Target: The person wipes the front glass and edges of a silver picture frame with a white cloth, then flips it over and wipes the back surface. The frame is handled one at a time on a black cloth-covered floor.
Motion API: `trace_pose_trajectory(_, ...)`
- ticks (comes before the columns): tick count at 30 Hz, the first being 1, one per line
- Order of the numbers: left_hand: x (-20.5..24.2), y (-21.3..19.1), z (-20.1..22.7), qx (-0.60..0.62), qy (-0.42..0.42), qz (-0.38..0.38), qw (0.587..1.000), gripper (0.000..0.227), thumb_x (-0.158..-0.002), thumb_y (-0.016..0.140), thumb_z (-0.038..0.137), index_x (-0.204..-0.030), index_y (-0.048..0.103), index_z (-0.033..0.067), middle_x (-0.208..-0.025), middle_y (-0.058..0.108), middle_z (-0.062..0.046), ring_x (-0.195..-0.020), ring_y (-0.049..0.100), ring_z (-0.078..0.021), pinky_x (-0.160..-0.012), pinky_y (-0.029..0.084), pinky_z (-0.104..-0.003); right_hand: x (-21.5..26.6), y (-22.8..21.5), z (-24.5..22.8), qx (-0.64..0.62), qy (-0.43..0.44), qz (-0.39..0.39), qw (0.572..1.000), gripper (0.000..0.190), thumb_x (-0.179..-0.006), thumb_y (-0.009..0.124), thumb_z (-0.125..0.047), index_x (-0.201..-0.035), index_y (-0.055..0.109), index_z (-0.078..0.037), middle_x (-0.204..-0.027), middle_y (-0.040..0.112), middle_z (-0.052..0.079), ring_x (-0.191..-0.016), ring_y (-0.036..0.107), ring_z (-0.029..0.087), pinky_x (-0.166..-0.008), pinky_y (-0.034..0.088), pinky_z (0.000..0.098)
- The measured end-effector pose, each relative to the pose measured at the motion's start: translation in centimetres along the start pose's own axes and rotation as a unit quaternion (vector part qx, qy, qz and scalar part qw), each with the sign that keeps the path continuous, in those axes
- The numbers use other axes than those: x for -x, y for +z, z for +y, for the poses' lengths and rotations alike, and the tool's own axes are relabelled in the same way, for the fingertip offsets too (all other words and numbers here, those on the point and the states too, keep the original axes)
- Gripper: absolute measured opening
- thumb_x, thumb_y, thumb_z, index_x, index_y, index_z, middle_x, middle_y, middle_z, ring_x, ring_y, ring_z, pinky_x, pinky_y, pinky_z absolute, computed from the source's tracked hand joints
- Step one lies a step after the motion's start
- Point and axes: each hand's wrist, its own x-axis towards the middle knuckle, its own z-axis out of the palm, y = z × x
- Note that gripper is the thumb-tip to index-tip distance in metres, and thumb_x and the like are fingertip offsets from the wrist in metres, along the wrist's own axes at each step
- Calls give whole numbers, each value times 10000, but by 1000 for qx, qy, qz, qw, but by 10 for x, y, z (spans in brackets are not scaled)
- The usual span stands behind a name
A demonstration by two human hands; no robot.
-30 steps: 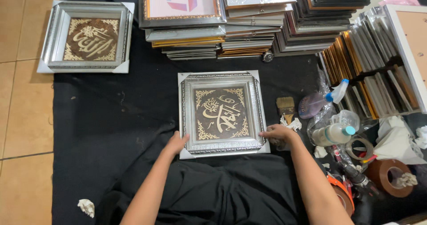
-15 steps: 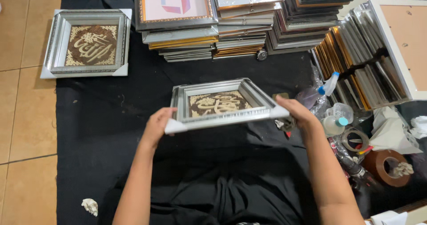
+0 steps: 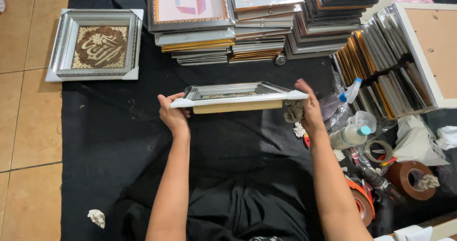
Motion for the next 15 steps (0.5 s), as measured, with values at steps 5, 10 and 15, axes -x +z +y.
trace_pose_trajectory(5,-1,2,5,-10,6,-22,1000,575,-1044,376,413,-901,808,61,-580,649,-180,-394,599,-185,-337,534,-243,-12,8,35,-143,58,59,986,639,-962,490,-643,-1329,633,-140,-1386,629,93,-1168,668,174,-1006,572,343)
trace_pose_trajectory(10,-8,4,19,-42,36,-68,996,567,-1054,390,436,-962,801,56,-623,638,-192,-475,670,-223,-393,595,-282,-35,14,20,-185,34,109,976,586,-936,552,-618,-1193,679,-107,-1140,747,89,-1002,754,163,-918,631,312)
trace_pose_trajectory(15,-40,-18,-4,-137,110,-244,954,914,-1025,125,738,-1193,749,92,-660,570,-130,-584,647,-217,-514,618,-306,-48,26,0,-167,37,137,976,578,-962,572,-577,-1178,691,-55,-1068,761,128,-917,778,187,-846,665,333)
